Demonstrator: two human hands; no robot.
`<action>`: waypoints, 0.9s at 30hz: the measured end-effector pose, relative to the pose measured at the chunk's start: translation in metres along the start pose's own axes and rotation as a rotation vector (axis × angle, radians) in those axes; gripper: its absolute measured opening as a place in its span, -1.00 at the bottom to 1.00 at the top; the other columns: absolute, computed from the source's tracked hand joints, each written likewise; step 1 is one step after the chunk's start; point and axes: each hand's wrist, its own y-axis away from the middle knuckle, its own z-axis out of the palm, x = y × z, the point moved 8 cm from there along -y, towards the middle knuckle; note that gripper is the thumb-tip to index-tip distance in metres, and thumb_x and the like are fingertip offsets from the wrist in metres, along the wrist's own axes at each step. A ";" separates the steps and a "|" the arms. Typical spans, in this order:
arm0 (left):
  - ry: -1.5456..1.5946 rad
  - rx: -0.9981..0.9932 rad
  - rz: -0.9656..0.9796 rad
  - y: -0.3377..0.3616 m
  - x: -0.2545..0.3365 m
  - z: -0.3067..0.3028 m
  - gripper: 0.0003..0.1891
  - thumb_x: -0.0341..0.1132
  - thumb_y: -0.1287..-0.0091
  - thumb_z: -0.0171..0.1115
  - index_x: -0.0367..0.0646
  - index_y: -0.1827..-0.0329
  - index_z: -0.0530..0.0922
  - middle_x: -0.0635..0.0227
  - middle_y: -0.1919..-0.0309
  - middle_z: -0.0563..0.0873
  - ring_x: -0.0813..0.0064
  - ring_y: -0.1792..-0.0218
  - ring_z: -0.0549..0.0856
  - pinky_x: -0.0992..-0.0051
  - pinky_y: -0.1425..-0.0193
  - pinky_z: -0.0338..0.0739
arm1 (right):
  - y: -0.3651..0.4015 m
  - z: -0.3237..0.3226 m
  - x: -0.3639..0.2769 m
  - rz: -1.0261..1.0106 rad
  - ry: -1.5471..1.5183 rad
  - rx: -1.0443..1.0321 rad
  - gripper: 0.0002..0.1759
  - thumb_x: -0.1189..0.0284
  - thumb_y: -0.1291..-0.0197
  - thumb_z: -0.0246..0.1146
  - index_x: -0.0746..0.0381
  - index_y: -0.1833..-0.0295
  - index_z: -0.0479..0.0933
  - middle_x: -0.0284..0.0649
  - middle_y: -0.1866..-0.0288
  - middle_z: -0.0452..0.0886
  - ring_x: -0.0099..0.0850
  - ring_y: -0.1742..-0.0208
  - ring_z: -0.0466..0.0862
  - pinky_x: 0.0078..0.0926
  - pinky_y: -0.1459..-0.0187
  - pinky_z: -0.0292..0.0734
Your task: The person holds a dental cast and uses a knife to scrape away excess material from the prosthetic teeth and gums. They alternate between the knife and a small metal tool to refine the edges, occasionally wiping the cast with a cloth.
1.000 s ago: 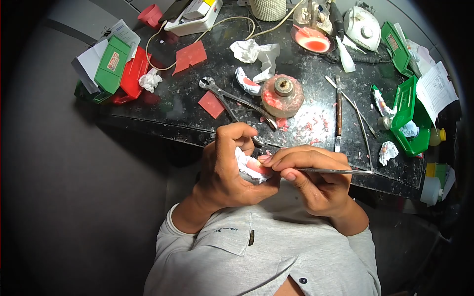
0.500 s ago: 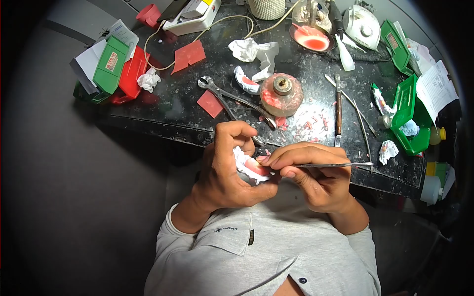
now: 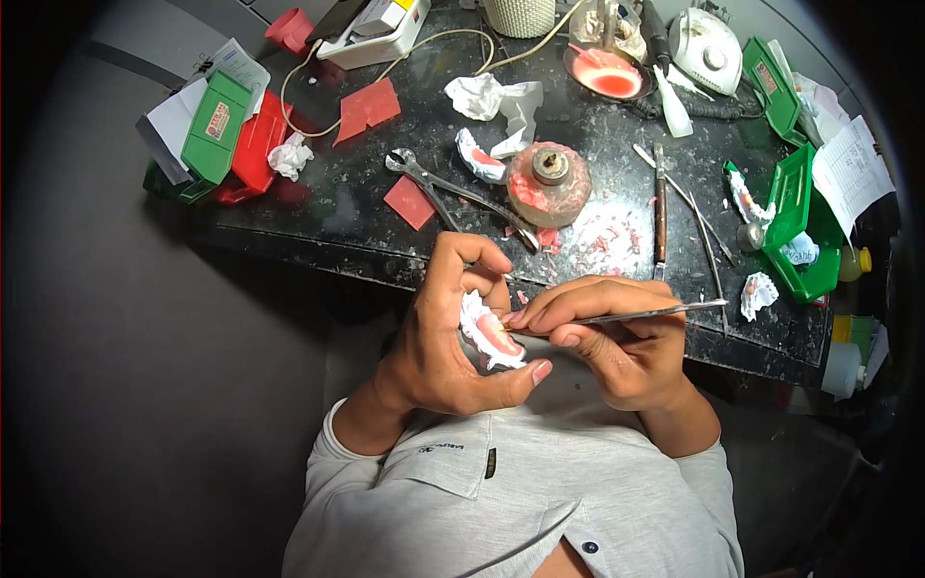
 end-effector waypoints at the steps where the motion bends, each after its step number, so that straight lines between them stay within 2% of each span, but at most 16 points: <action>1: 0.007 -0.021 -0.028 0.000 -0.001 0.000 -0.16 -0.34 0.09 0.65 -0.33 -0.19 0.25 0.35 0.31 0.47 0.72 0.38 0.46 0.64 0.33 0.38 | 0.000 0.001 -0.001 -0.001 0.001 0.002 -0.90 0.68 -0.27 0.39 0.45 0.12 0.73 0.01 0.15 0.81 -0.29 0.09 0.83 -0.40 0.01 0.76; 6: 0.064 -0.092 -0.112 0.000 -0.003 0.002 -0.15 -0.33 0.10 0.64 -0.34 -0.20 0.25 0.28 0.21 0.48 0.69 0.32 0.48 0.63 0.28 0.41 | -0.001 0.001 -0.002 -0.004 -0.039 -0.002 -0.91 0.68 -0.27 0.39 0.45 0.13 0.73 0.00 0.16 0.81 -0.26 0.10 0.83 -0.37 0.00 0.76; 9: 0.157 -0.108 -0.103 0.000 -0.004 0.006 -0.15 -0.32 0.10 0.62 -0.38 -0.22 0.28 0.25 0.16 0.48 0.64 0.27 0.50 0.59 0.16 0.45 | -0.002 -0.003 -0.009 -0.082 0.042 0.040 -0.93 0.68 -0.26 0.40 0.44 0.15 0.73 0.00 0.17 0.82 -0.24 0.10 0.84 -0.37 0.01 0.75; 11: 0.251 -0.137 -0.116 0.002 -0.010 0.010 -0.12 -0.27 0.10 0.62 -0.42 -0.26 0.30 0.26 0.14 0.49 0.59 0.25 0.50 0.54 0.05 0.44 | -0.004 0.003 -0.013 -0.123 0.073 -0.042 -0.94 0.67 -0.25 0.41 0.43 0.17 0.72 0.00 0.18 0.82 -0.23 0.11 0.84 -0.37 0.03 0.75; 20: 0.324 -0.183 -0.217 0.003 -0.011 0.013 -0.06 -0.23 0.14 0.57 -0.52 -0.29 0.29 0.30 0.19 0.46 0.61 0.26 0.46 0.56 0.07 0.35 | -0.002 0.005 -0.010 -0.099 0.044 -0.029 -0.95 0.68 -0.22 0.41 0.44 0.19 0.72 -0.02 0.20 0.81 -0.23 0.13 0.84 -0.38 0.04 0.74; 24: 0.336 -0.158 -0.207 0.001 -0.009 0.012 -0.07 -0.21 0.14 0.58 -0.52 -0.28 0.31 0.32 0.19 0.45 0.61 0.26 0.46 0.57 0.07 0.35 | -0.002 0.006 -0.011 -0.098 0.038 -0.042 -0.94 0.69 -0.23 0.41 0.44 0.19 0.72 -0.02 0.21 0.81 -0.23 0.13 0.84 -0.38 0.04 0.74; 27: 0.227 -0.222 -0.158 0.000 -0.007 0.010 -0.07 -0.20 0.14 0.59 -0.53 -0.27 0.32 0.33 0.20 0.43 0.61 0.24 0.46 0.56 0.08 0.36 | -0.001 0.007 -0.009 -0.081 0.009 -0.046 -0.94 0.69 -0.23 0.40 0.43 0.19 0.73 -0.02 0.21 0.81 -0.23 0.12 0.84 -0.38 0.03 0.74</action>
